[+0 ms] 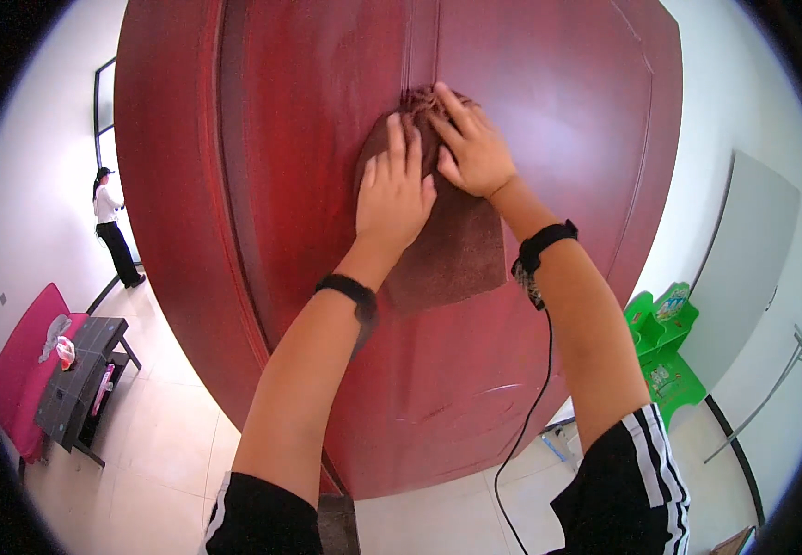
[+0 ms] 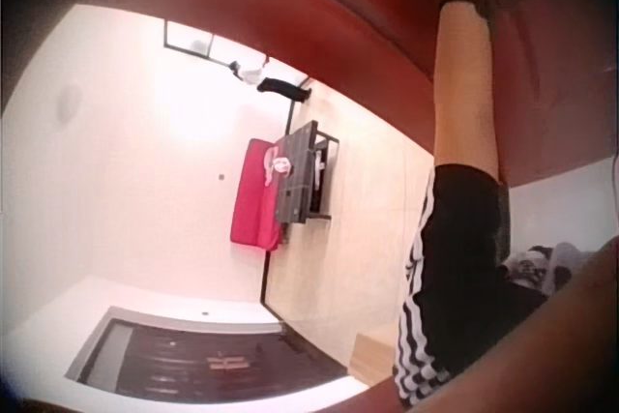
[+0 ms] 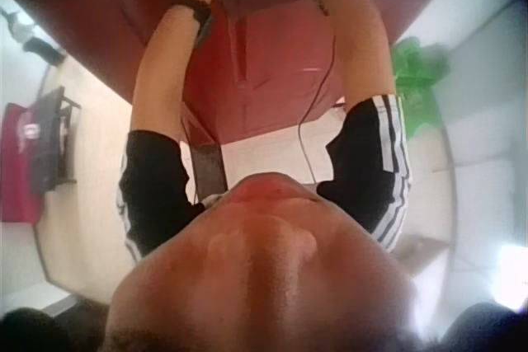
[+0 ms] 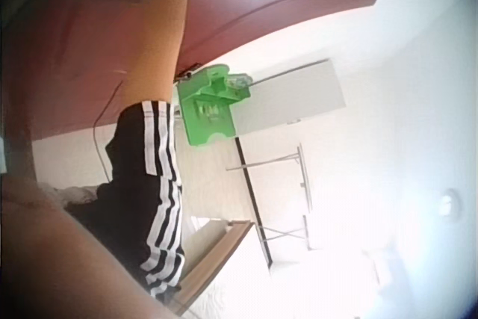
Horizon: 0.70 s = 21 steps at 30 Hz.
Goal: The person wipes a wooden door and its frame using a brown cloth, cleaning the edges, surface, and around the handle.
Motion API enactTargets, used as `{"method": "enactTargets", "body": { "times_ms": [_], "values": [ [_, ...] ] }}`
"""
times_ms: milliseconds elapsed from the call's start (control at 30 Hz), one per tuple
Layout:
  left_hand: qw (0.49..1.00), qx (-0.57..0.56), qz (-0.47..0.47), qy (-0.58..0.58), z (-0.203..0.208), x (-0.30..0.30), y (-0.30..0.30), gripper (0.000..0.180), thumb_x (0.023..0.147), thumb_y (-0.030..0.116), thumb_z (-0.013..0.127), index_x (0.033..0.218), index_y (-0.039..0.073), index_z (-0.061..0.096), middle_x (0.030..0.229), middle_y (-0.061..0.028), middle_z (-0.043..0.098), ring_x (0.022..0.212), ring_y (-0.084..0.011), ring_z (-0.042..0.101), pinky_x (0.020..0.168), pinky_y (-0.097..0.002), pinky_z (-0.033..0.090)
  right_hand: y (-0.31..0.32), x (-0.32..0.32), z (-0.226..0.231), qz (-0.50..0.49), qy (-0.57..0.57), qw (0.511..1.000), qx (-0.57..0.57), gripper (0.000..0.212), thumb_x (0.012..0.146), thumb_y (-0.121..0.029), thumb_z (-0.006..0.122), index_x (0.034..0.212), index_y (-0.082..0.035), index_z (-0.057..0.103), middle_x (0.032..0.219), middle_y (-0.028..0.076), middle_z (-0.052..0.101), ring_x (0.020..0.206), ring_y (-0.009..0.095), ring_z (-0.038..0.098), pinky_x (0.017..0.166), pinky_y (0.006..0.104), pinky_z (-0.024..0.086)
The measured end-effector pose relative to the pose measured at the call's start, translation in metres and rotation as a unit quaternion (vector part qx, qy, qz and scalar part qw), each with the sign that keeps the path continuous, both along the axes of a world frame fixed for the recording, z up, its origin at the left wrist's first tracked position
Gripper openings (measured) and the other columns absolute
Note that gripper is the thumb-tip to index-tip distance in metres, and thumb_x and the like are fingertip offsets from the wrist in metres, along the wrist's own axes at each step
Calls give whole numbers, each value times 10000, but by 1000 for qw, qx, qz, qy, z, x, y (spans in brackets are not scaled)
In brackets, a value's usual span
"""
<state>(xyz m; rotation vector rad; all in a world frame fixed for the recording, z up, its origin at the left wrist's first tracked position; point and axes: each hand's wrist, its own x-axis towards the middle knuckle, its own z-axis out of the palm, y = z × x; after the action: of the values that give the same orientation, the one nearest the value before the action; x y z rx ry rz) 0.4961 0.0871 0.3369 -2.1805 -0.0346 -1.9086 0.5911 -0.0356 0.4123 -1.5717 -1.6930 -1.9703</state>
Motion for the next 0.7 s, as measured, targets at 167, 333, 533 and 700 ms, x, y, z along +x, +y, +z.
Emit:
{"method": "enactTargets", "body": {
  "times_ms": [167,333,533,700],
  "values": [
    [998,54,-20,-29,21,13,-4,614,826,276,500,1324,-25,304,1389,-260,241,1057,-314,467,953,-380,339,-10,14,13,0,-22,998,51,491,721,-214,526,1183,-49,518,1378,145,341,1056,323,487,922,392,405],
    [995,60,-39,-74,57,62,-47,633,807,273,520,1321,-27,306,1381,-264,252,1048,-324,468,956,-390,337,-56,47,48,16,-54,997,45,486,746,-168,494,1207,-13,476,1392,167,307,1128,358,432,938,411,381],
    [998,44,-14,-47,81,92,-85,654,839,303,477,1341,-59,263,1401,-257,229,1128,-327,424,1000,-382,305,-87,77,65,16,-8,997,73,557,715,-141,477,1254,-2,444,1371,226,309,1089,403,453,942,431,375],
    [991,40,6,-129,93,85,-88,666,851,309,458,1337,-88,238,1423,-252,186,1149,-295,415,1008,-351,292,-81,68,69,26,14,987,157,546,742,-139,480,1276,-29,437,1373,199,321,1094,386,460,940,416,380]
  ]
}}
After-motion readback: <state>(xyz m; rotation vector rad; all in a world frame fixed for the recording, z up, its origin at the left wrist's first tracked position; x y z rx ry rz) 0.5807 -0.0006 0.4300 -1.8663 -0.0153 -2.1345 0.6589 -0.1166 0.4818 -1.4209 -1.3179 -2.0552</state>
